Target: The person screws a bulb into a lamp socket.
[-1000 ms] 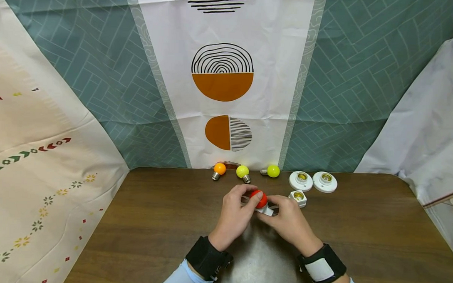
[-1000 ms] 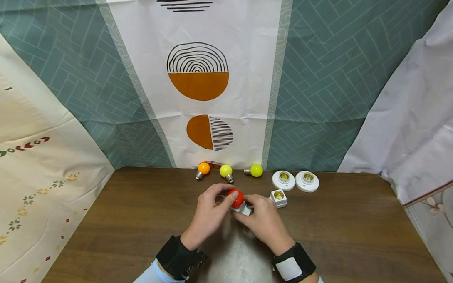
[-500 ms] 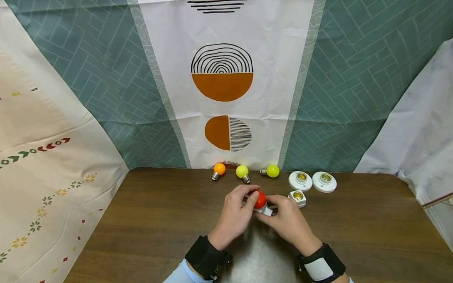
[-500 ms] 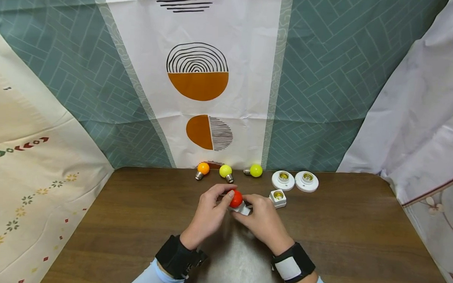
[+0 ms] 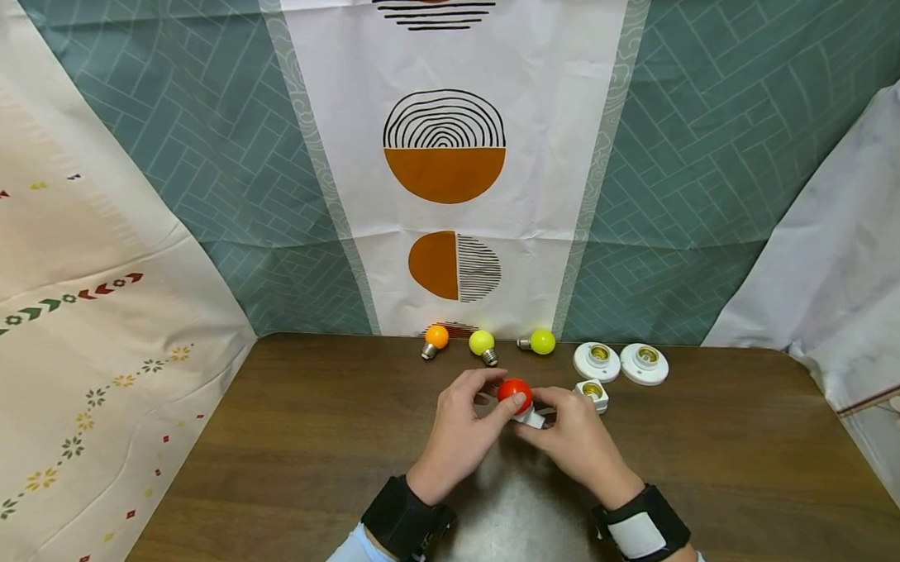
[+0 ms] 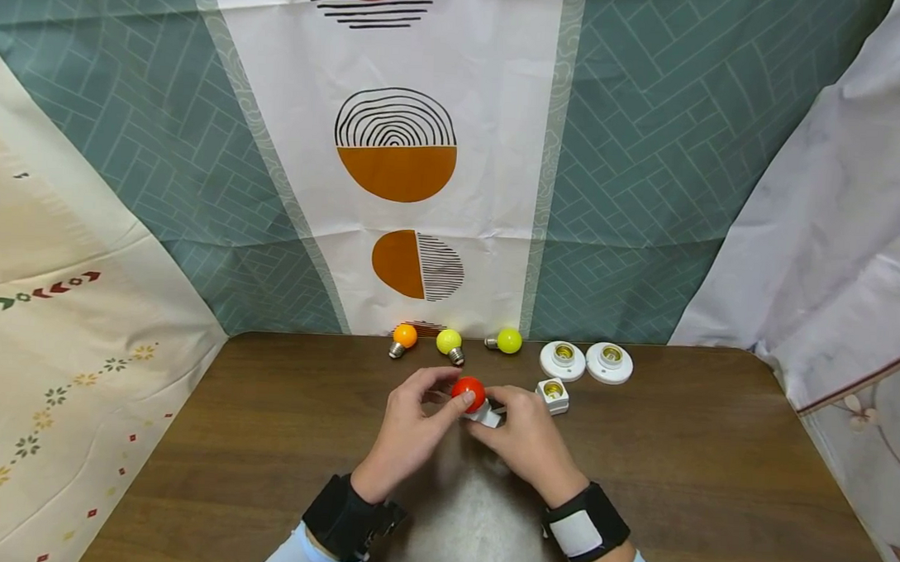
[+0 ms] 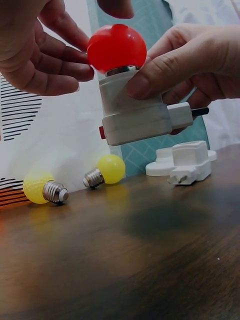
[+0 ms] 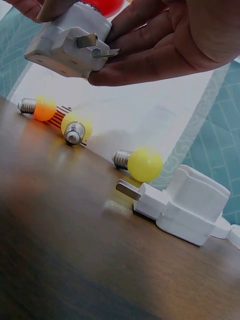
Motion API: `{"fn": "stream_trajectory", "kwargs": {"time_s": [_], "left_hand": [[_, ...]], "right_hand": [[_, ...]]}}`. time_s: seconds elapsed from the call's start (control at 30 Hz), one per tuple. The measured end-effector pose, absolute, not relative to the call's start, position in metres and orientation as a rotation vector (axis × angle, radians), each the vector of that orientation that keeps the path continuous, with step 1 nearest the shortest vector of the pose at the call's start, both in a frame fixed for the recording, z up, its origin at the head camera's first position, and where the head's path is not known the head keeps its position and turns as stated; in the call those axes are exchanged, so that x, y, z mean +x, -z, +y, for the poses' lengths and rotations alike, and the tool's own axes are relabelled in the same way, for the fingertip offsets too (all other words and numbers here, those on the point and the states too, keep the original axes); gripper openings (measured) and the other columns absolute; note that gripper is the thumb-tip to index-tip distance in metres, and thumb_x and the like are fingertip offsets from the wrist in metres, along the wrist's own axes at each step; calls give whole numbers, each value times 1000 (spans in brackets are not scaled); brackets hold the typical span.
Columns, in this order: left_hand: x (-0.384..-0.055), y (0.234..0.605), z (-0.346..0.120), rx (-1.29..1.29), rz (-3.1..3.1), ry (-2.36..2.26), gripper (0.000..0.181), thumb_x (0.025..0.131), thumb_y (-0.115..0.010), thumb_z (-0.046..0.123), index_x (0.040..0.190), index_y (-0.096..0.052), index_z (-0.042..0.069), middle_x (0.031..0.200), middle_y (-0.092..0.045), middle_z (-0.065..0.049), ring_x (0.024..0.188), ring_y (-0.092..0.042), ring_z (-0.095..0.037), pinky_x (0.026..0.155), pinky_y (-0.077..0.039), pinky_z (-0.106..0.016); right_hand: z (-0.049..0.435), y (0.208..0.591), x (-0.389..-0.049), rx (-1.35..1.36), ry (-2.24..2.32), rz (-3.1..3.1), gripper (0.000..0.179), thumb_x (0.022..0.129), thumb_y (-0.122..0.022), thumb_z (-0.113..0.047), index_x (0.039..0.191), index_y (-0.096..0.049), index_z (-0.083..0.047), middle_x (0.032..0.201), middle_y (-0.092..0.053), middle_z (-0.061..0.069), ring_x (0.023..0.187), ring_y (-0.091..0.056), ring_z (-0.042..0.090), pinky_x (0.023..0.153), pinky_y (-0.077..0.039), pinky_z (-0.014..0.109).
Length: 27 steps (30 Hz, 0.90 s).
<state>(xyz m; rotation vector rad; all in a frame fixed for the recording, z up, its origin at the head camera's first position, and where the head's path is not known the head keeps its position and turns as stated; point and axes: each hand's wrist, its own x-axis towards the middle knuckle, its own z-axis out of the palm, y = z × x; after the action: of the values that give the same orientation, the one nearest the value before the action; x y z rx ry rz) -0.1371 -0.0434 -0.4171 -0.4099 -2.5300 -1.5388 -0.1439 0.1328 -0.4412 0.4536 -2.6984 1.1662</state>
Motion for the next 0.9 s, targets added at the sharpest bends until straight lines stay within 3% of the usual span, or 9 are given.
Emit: {"fn": "stream_trajectory", "kwargs": {"time_s": [0.23,0.5,0.73,0.9], "left_hand": [[-136,418,-43,-424,-2503,1572,29,88,-64,32,116,-62,22,105,-62,5,90,-59,-12,80,-53,-35],[-135,418,-43,-451,-2534,1551,26,92,-58,31,117,-61,22,110,-61,7,91,-58,-8,79,-51,-25],[-136,420,-43,-496,-2563,1534,26,95,-54,29,120,-59,24,115,-60,7,93,-57,-9,83,-51,-35],[-137,419,-45,-516,-2568,1516,28,96,-52,32,123,-57,24,117,-59,7,95,-57,-10,83,-50,-31]], "right_hand": [[132,442,-143,442,-1209,-2694,35,69,-83,-30,99,-71,-19,94,-69,-6,80,-62,6,68,-55,28],[133,442,-143,468,-1181,-2684,36,69,-82,-32,100,-70,-17,93,-69,-5,80,-62,6,68,-54,28],[133,441,-142,459,-1162,-2699,37,69,-82,-34,99,-70,-18,91,-69,-7,78,-60,6,67,-53,29],[131,441,-144,460,-1157,-2702,35,69,-82,-35,99,-71,-19,91,-68,-9,79,-61,4,68,-53,25]]}}
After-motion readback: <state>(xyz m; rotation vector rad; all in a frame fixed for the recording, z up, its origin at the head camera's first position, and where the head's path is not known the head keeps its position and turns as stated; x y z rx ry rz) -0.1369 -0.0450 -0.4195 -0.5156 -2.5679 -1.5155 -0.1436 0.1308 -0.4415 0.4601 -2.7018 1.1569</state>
